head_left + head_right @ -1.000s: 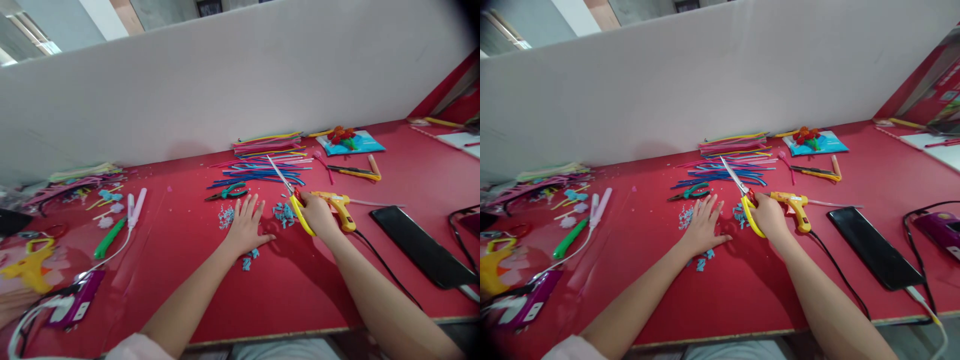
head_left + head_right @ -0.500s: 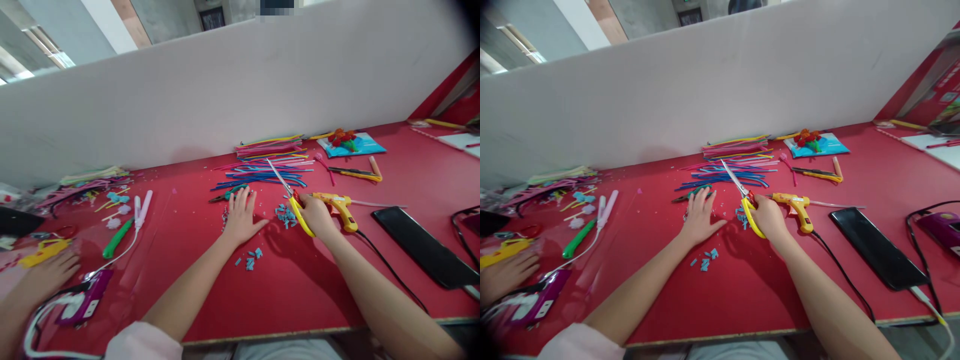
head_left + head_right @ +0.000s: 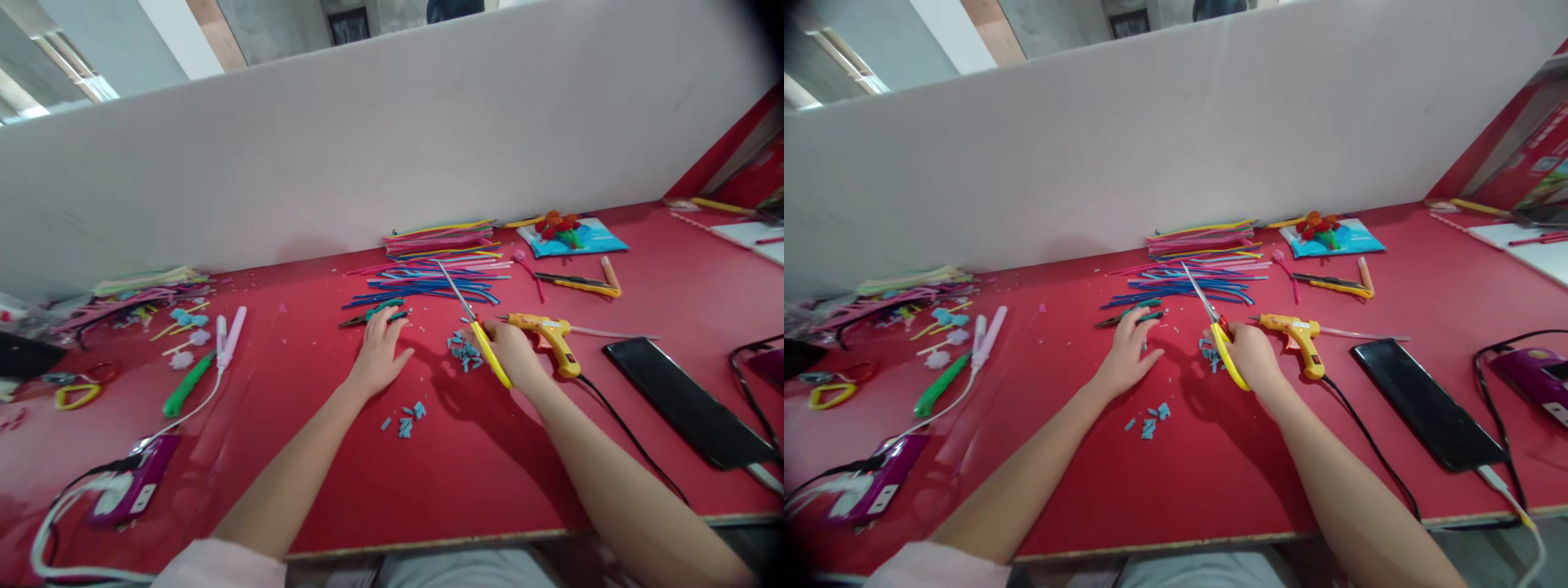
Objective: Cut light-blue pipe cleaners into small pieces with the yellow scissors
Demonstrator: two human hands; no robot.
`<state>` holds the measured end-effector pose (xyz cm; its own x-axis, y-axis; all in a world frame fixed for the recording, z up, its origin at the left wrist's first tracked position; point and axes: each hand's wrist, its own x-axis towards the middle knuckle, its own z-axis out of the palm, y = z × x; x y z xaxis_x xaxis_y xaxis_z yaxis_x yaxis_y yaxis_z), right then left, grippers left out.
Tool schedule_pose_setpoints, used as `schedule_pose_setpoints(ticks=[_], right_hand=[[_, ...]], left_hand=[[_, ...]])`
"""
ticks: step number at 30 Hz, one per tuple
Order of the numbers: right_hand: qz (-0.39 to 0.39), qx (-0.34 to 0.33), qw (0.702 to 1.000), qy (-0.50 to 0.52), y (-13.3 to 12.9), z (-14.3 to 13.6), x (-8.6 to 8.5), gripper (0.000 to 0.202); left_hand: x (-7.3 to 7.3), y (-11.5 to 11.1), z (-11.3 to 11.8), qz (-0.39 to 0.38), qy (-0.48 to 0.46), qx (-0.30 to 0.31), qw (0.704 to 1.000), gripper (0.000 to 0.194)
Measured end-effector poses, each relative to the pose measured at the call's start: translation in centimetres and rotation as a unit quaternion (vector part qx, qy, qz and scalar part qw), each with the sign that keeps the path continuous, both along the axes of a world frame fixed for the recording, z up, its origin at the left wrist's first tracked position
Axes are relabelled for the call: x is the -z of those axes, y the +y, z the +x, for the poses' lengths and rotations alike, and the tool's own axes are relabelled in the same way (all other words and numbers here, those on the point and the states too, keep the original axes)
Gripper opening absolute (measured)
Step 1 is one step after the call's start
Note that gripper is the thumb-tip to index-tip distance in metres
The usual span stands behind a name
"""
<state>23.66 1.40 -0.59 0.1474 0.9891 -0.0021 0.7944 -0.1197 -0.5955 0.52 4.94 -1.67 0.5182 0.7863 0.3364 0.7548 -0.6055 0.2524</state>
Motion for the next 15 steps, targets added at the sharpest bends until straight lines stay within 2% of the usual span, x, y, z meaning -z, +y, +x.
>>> schedule_pose_setpoints(ticks=[2,3,5,7,11,12,15], right_hand=[[-0.009,0.000,1.000,-0.003,0.0,-0.2,0.1,0.026],[-0.009,0.006,1.000,-0.005,0.1,-0.3,0.2,0.023],[-0.006,0.019,1.000,-0.009,0.0,-0.4,0.2,0.017],[-0.004,0.025,1.000,-0.011,-0.1,-0.3,0.1,0.015],[-0.006,0.008,1.000,0.001,-0.2,0.0,0.0,0.027],[-0.007,0.004,1.000,-0.002,-0.1,0.0,0.0,0.029],[-0.007,-0.002,0.999,-0.033,0.0,-0.1,0.4,0.028]], left_hand=[[-0.2,-1.1,-0.2,-0.042,-0.017,0.048,0.998,0.016],[-0.3,-1.5,-0.2,-0.060,-0.025,0.056,0.996,0.011],[-0.3,-1.9,-0.1,-0.082,-0.051,0.050,0.994,0.012],[-0.4,-1.8,0.0,-0.096,-0.083,0.033,0.991,0.020],[-0.5,-2.1,-0.3,-0.129,-0.090,0.032,0.987,0.020],[-0.5,-2.3,-0.3,-0.128,-0.077,0.030,0.988,0.025],[-0.2,-2.9,0.1,-0.098,-0.016,0.013,0.995,0.065]])
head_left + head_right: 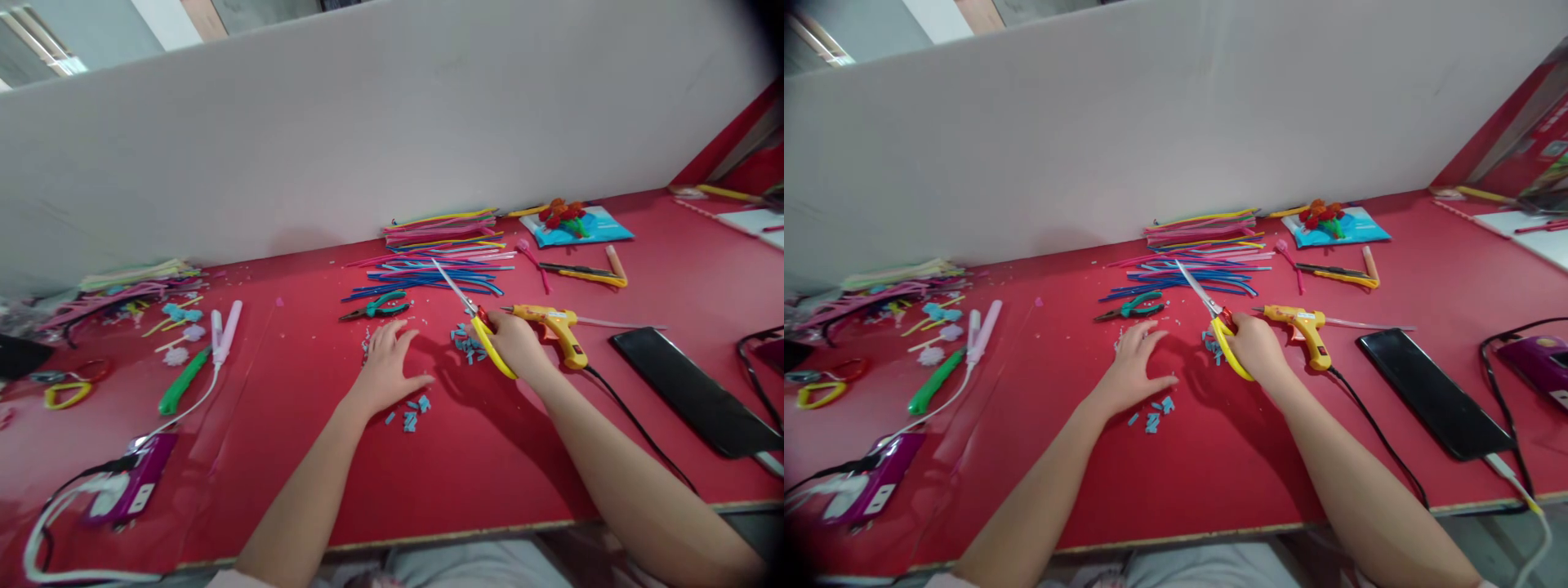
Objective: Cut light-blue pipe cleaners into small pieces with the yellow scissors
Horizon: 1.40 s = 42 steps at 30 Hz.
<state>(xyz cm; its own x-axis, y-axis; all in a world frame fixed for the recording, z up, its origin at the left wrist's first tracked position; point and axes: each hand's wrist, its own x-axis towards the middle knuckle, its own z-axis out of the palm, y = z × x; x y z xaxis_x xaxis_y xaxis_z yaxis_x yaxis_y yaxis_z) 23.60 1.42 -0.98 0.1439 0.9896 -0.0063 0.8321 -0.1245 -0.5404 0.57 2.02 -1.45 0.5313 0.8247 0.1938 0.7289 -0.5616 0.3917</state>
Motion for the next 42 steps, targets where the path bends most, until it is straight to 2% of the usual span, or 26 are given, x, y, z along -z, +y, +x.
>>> schedule_pose_setpoints(ticks=[3,5,9,11,12,13,15,18,19,22,26,30,33,36,39,42], right_hand=[[0.005,-0.011,1.000,-0.027,0.1,-0.3,0.5,0.024],[0.011,-0.017,0.999,-0.034,0.1,-0.4,0.6,0.023],[0.011,-0.015,0.999,-0.028,-0.1,-0.4,0.6,0.026],[0.005,-0.016,1.000,-0.017,-0.2,-0.4,0.5,0.029],[0.002,-0.017,1.000,-0.010,-0.2,-0.4,0.4,0.031],[-0.002,-0.018,1.000,-0.005,-0.3,-0.4,0.4,0.032],[-0.008,-0.012,1.000,0.002,-0.3,-0.4,0.5,0.029],[-0.006,0.006,1.000,-0.006,-0.2,-0.4,0.5,0.020],[-0.007,0.007,1.000,-0.010,-0.2,-0.4,0.5,0.018],[-0.010,-0.006,1.000,-0.025,-0.3,-0.5,0.4,0.017],[-0.006,-0.030,0.998,-0.056,-0.4,-0.7,0.1,0.024],[-0.012,-0.044,0.995,-0.088,-0.4,-1.0,-0.1,0.026],[-0.020,-0.043,0.994,-0.095,-0.3,-1.1,0.0,0.025],[-0.008,-0.041,0.995,-0.088,-0.3,-1.1,0.2,0.022],[0.010,-0.039,0.997,-0.064,-0.3,-1.2,0.2,0.017],[0.005,-0.054,0.998,0.035,-0.8,-2.0,-0.1,0.016]], left_hand=[[0.6,0.0,0.7,0.029,0.056,0.030,0.998,0.090],[1.0,0.4,0.8,0.054,0.075,0.019,0.996,0.089],[1.4,1.6,-0.2,0.132,0.056,-0.120,0.982,0.064],[1.2,1.9,-1.0,0.152,0.026,-0.155,0.976,0.045],[1.0,1.9,-1.3,0.149,0.007,-0.153,0.977,0.031],[0.8,1.8,-1.5,0.138,-0.014,-0.138,0.981,0.021],[0.3,1.4,-1.7,0.094,-0.051,-0.086,0.991,0.014],[-0.7,0.4,-1.5,0.009,-0.083,-0.006,0.996,0.032],[-1.1,0.1,-1.5,-0.028,-0.083,0.018,0.996,0.031],[-2.4,-0.5,-1.9,-0.147,-0.035,0.063,0.987,0.009],[-3.4,-1.0,-3.3,-0.278,0.064,0.069,0.956,0.013],[-3.3,-1.8,-4.1,-0.251,0.132,0.053,0.957,0.004],[-2.8,-2.4,-3.8,-0.200,0.154,0.048,0.966,0.014],[-2.6,-2.6,-3.4,-0.185,0.154,0.024,0.970,0.016],[-2.8,-2.3,-3.0,-0.191,0.108,0.020,0.975,0.014],[-3.1,-1.8,-2.1,-0.164,-0.010,-0.011,0.986,0.010]])
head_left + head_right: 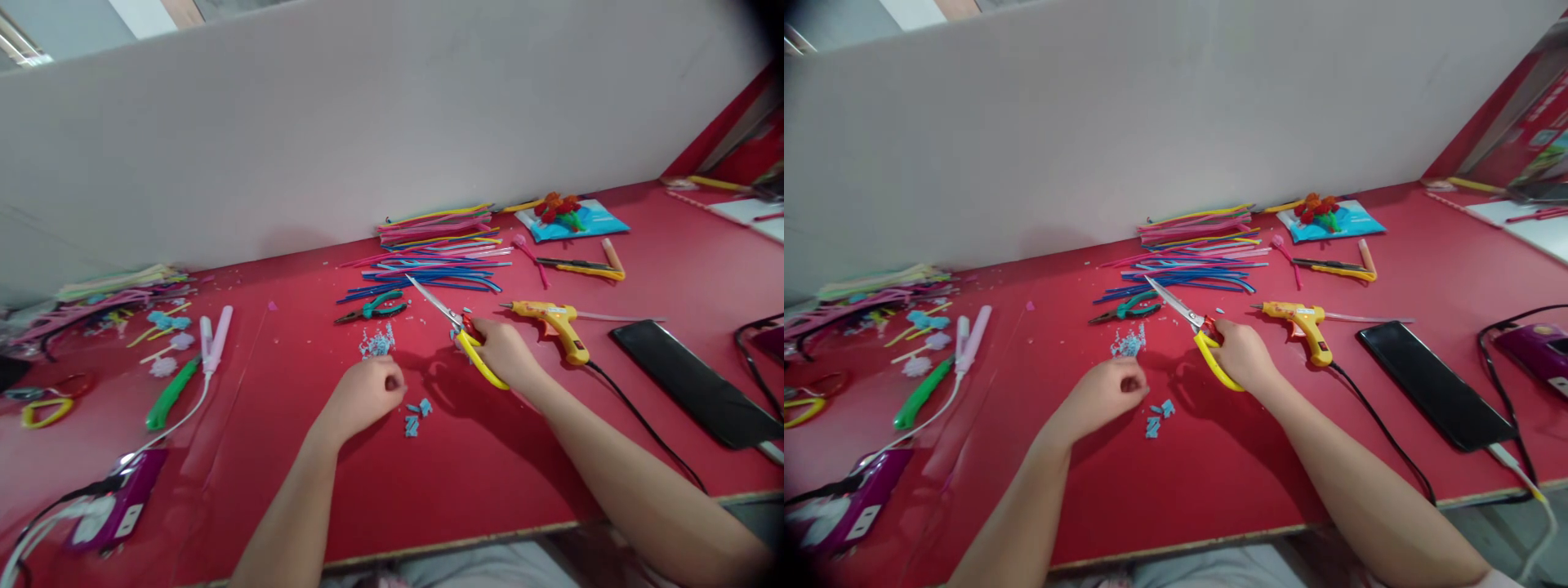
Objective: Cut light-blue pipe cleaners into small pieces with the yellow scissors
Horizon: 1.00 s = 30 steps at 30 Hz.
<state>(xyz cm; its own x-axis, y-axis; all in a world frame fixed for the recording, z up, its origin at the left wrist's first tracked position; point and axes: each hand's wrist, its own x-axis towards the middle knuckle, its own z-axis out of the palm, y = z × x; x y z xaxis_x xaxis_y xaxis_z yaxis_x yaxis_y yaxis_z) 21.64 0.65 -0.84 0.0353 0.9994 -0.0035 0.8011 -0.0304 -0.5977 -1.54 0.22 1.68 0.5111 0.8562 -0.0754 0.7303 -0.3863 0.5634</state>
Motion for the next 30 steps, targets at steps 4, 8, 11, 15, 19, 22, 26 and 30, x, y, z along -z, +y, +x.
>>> schedule_pose_setpoints(ticks=[4,8,11,15,19,22,26,30], right_hand=[[-0.115,-0.060,0.961,0.243,-1.2,-2.0,-0.5,0.014],[-0.160,-0.094,0.931,0.315,-2.1,-3.4,-0.4,0.012],[-0.128,-0.094,0.946,0.284,-2.3,-3.8,0.0,0.013],[-0.095,-0.097,0.964,0.231,-2.2,-3.8,0.3,0.014],[-0.087,-0.095,0.968,0.215,-2.1,-3.8,0.4,0.012],[-0.085,-0.085,0.967,0.226,-2.0,-3.9,0.6,0.008],[-0.084,-0.070,0.964,0.244,-2.0,-4.0,1.0,0.006],[-0.098,-0.055,0.957,0.267,-2.1,-4.2,1.3,0.003]], left_hand=[[0.6,0.0,2.0,-0.009,-0.155,-0.070,0.985,0.007],[1.9,-0.6,3.5,0.014,-0.171,-0.094,0.981,0.005],[2.4,-0.9,3.9,0.049,-0.138,-0.091,0.985,0.005],[2.4,-1.1,4.1,0.075,-0.114,-0.076,0.988,0.005],[2.3,-1.2,4.2,0.080,-0.114,-0.082,0.987,0.006],[2.2,-1.2,4.2,0.070,-0.123,-0.080,0.987,0.005],[2.3,-1.0,4.1,0.047,-0.142,-0.083,0.985,0.004],[2.3,-1.0,4.1,0.018,-0.158,-0.085,0.984,0.005]])
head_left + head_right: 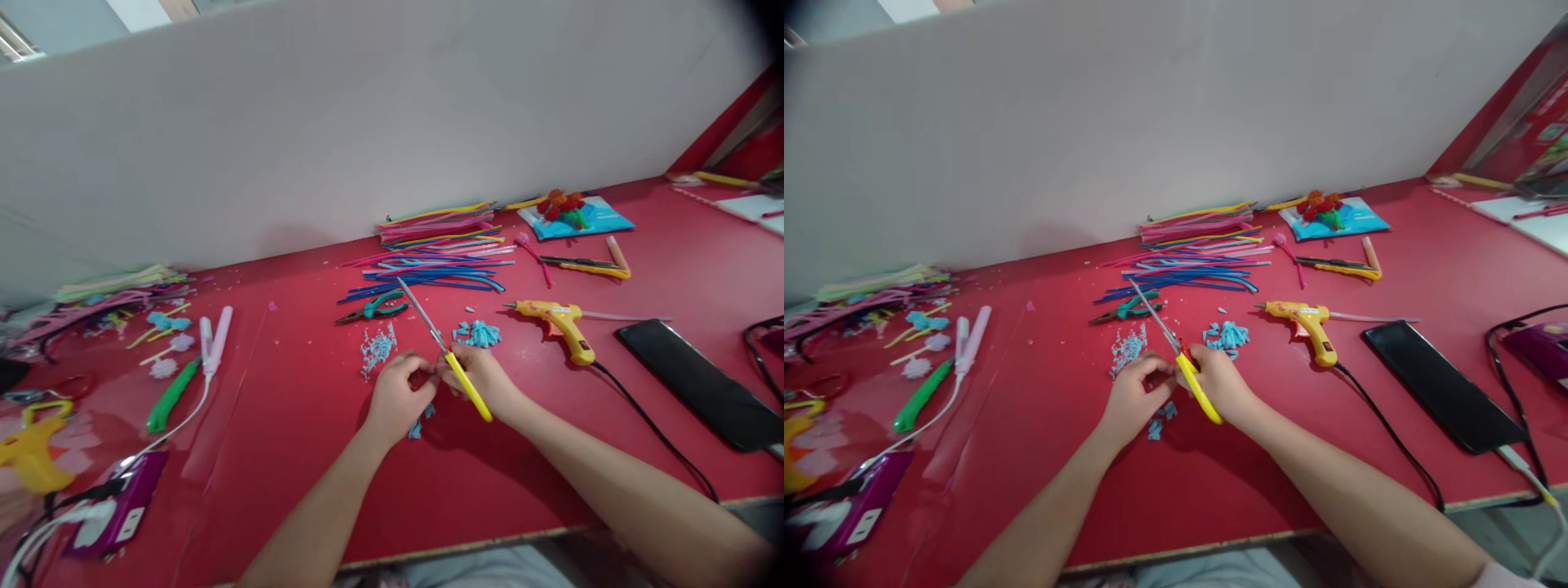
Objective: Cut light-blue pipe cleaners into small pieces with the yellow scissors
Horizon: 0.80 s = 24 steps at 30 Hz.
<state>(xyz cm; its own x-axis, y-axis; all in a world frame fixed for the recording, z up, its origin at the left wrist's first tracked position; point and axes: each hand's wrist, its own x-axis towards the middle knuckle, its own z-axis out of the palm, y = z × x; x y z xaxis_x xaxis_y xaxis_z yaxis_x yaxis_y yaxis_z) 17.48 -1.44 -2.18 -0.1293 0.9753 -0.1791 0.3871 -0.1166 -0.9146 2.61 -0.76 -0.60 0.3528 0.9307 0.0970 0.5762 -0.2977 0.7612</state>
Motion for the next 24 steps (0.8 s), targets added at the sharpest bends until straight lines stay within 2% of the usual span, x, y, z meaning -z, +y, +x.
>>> schedule_pose_setpoints(ticks=[4,7,9,12,15,18,24], right_hand=[[0.002,-0.004,1.000,-0.001,0.0,0.1,-0.2,0.004],[0.054,-0.009,0.997,-0.062,0.0,0.5,-0.8,0.015],[0.089,-0.007,0.986,-0.141,-0.1,0.9,-1.4,0.024],[0.112,-0.018,0.963,-0.247,-0.2,1.2,-1.9,0.028],[0.115,-0.037,0.948,-0.295,-0.3,1.1,-1.9,0.027],[0.102,-0.065,0.940,-0.319,-0.4,0.9,-1.6,0.028],[0.116,-0.108,0.916,-0.369,-0.6,0.8,-1.3,0.032]], left_hand=[[-0.1,0.0,0.0,-0.042,-0.044,-0.002,0.998,0.004],[0.1,0.3,-0.2,-0.095,-0.145,-0.027,0.984,0.005],[0.2,0.6,-0.6,-0.137,-0.233,-0.080,0.959,0.008],[0.5,1.3,-1.2,-0.176,-0.351,-0.161,0.905,0.013],[0.3,1.7,-1.8,-0.197,-0.437,-0.181,0.859,0.014],[0.0,1.8,-2.1,-0.205,-0.468,-0.184,0.840,0.014],[-0.1,1.8,-2.1,-0.174,-0.494,-0.187,0.831,0.009]])
